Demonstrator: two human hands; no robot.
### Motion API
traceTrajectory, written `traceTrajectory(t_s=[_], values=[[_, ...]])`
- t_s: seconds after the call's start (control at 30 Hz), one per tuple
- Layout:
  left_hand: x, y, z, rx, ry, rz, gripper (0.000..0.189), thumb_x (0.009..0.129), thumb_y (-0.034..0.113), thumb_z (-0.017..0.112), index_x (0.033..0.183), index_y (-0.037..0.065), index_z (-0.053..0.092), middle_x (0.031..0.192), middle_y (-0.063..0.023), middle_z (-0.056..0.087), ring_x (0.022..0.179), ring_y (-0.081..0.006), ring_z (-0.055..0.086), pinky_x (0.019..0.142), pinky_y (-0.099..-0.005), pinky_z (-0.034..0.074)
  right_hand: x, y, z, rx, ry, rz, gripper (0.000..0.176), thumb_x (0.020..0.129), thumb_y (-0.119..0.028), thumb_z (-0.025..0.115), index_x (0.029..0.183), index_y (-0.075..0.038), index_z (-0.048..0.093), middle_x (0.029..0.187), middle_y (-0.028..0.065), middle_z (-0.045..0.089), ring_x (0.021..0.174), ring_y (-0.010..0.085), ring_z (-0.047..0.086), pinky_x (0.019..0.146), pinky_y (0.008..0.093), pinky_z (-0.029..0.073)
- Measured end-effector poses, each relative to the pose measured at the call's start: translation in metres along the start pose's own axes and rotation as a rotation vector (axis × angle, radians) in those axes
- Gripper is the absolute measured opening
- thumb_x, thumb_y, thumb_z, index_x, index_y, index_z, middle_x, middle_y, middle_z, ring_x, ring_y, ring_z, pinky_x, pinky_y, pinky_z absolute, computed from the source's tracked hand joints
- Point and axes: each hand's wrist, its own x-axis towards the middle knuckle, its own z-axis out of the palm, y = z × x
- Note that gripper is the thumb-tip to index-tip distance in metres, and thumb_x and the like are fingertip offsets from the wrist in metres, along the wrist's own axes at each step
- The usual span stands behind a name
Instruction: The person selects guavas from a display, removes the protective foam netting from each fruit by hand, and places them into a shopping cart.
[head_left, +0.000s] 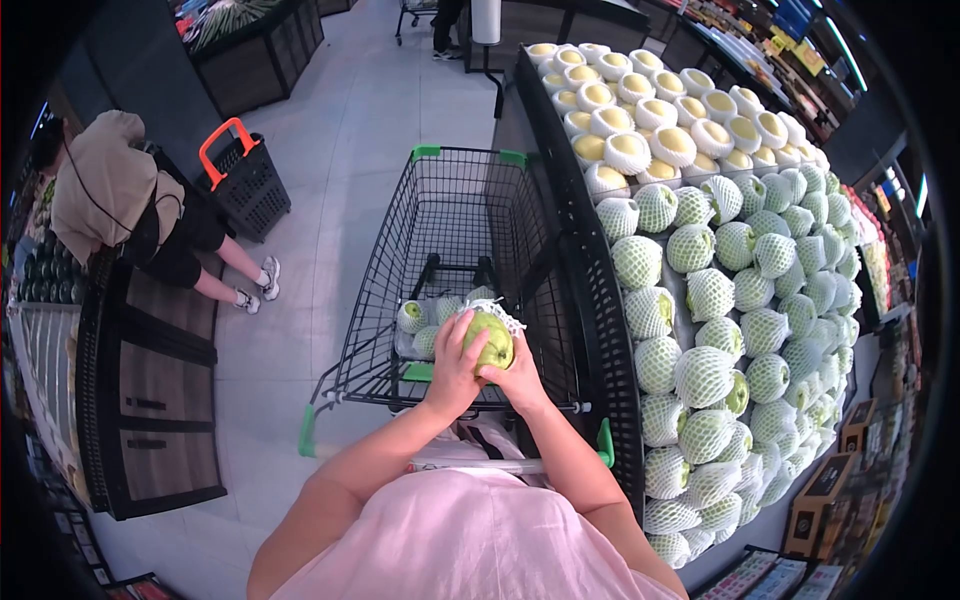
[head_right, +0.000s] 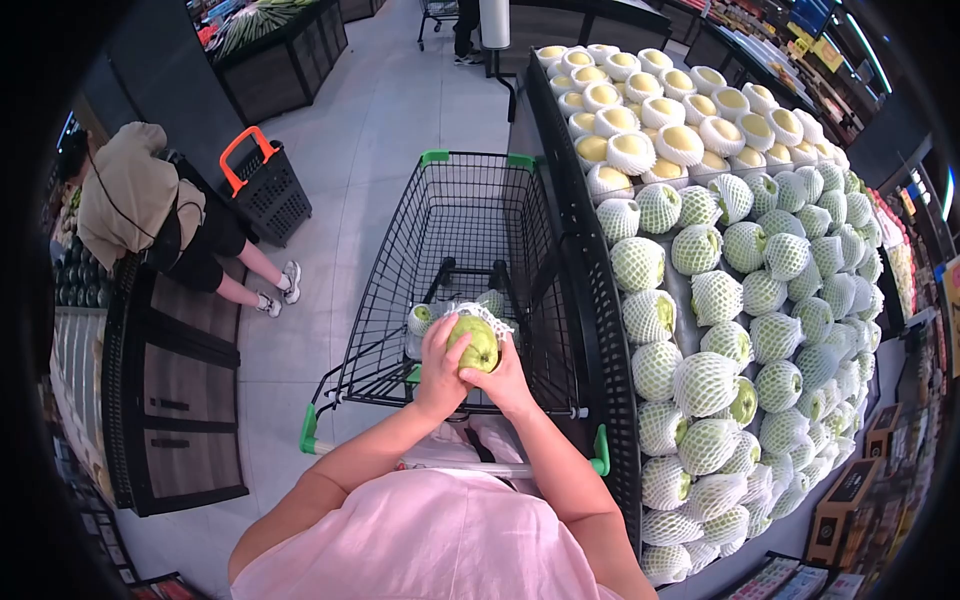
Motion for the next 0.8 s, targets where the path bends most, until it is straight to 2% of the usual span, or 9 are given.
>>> traceTrajectory(t_s=[0.13,0.23,0.27,0.37,0.4,0.47,0.5,0.53,0.8], values=[[0.013,0.012,-0.008,-0.162,0.021,0.000,0.086,0.070,0.018,0.078,0.140,0.011,0.029,0.146,-0.0234,0.029,0.129,-0.0448,0.035,0.106,-0.0542,0.031,0.003,0.005,-0.009,0.095,0.048,0.054,0.079,0.069,-0.021,0.084,0.131,-0.004,0.039,0.126,0.0094,0.050,0.117,0.0205,0.052,0.100,0.0350,0.044],[0.011,0.004,-0.016,-0.439,0.192,-0.236,0.083,0.081,0.041,0.068,0.142,0.007,0.024,0.148,-0.0245,0.026,0.131,-0.0401,0.034,0.109,-0.0508,0.027,0.006,0.008,-0.026,0.254,0.000,0.075,0.084,0.070,-0.023,0.081,0.137,-0.004,0.035,0.130,0.0079,0.050,0.118,0.0209,0.052,0.101,0.0372,0.042],[0.016,0.002,-0.014,-0.568,0.334,-0.383,0.073,0.090,0.054,0.051,0.140,0.006,0.030,0.146,-0.0191,0.034,0.131,-0.0314,0.037,0.110,-0.0459,0.025,0.005,0.008,-0.031,0.273,-0.012,0.105,0.092,0.067,-0.033,0.082,0.140,-0.003,0.035,0.132,0.0081,0.051,0.119,0.0224,0.052,0.103,0.0392,0.042],[-0.006,-0.041,-0.006,-1.173,-0.002,-1.131,0.066,0.095,0.053,0.039,0.140,0.004,0.035,0.141,-0.0130,0.044,0.128,-0.0248,0.043,0.106,-0.0447,0.032,0.002,0.004,-0.036,0.413,-0.103,0.181,0.096,0.058,-0.041,0.084,0.137,-0.007,0.041,0.132,0.0106,0.053,0.121,0.0256,0.052,0.104,0.0429,0.041],[-0.005,-0.042,-0.006,-1.374,-0.080,-1.343,0.062,0.095,0.058,0.039,0.134,0.009,0.047,0.133,-0.0061,0.052,0.122,-0.0195,0.047,0.104,-0.0443,0.033,0.002,0.006,-0.037,0.448,-0.115,0.214,0.099,0.055,-0.043,0.084,0.137,-0.007,0.042,0.132,0.0111,0.053,0.121,0.0263,0.052,0.104,0.0445,0.042],[-0.004,-0.037,-0.005,-1.657,-0.229,-1.459,0.063,0.094,0.059,0.040,0.134,0.010,0.048,0.133,-0.0053,0.052,0.122,-0.0193,0.047,0.101,-0.0456,0.036,0.001,0.006,-0.037,0.477,-0.166,0.231,0.099,0.056,-0.043,0.084,0.137,-0.006,0.042,0.132,0.0112,0.053,0.121,0.0262,0.052,0.104,0.0444,0.042],[-0.002,-0.034,-0.005,-1.798,-0.315,-1.509,0.064,0.094,0.060,0.041,0.134,0.011,0.048,0.133,-0.0049,0.052,0.122,-0.0192,0.048,0.100,-0.0463,0.038,0.000,0.005,-0.036,0.493,-0.188,0.236,0.099,0.056,-0.043,0.084,0.137,-0.006,0.042,0.132,0.0112,0.053,0.121,0.0261,0.052,0.104,0.0443,0.042],[-0.002,-0.033,-0.006,-2.020,-0.364,-1.412,0.059,0.093,0.057,0.047,0.133,0.014,0.050,0.132,-0.0035,0.053,0.122,-0.0193,0.049,0.098,-0.0452,0.041,0.000,0.004,-0.036,0.475,-0.199,0.243,0.099,0.055,-0.043,0.084,0.137,-0.006,0.042,0.132,0.0112,0.053,0.120,0.0260,0.053,0.103,0.0439,0.043],[-0.005,-0.037,-0.014,-1.709,-0.182,-1.253,0.044,0.091,0.033,0.061,0.126,0.008,0.054,0.121,-0.0049,0.061,0.111,-0.0182,0.058,0.098,-0.0377,0.045,-0.002,-0.007,-0.035,0.363,-0.214,0.277,0.103,0.055,-0.038,0.087,0.139,-0.003,0.037,0.130,0.0105,0.053,0.120,0.0248,0.053,0.105,0.0404,0.041]])
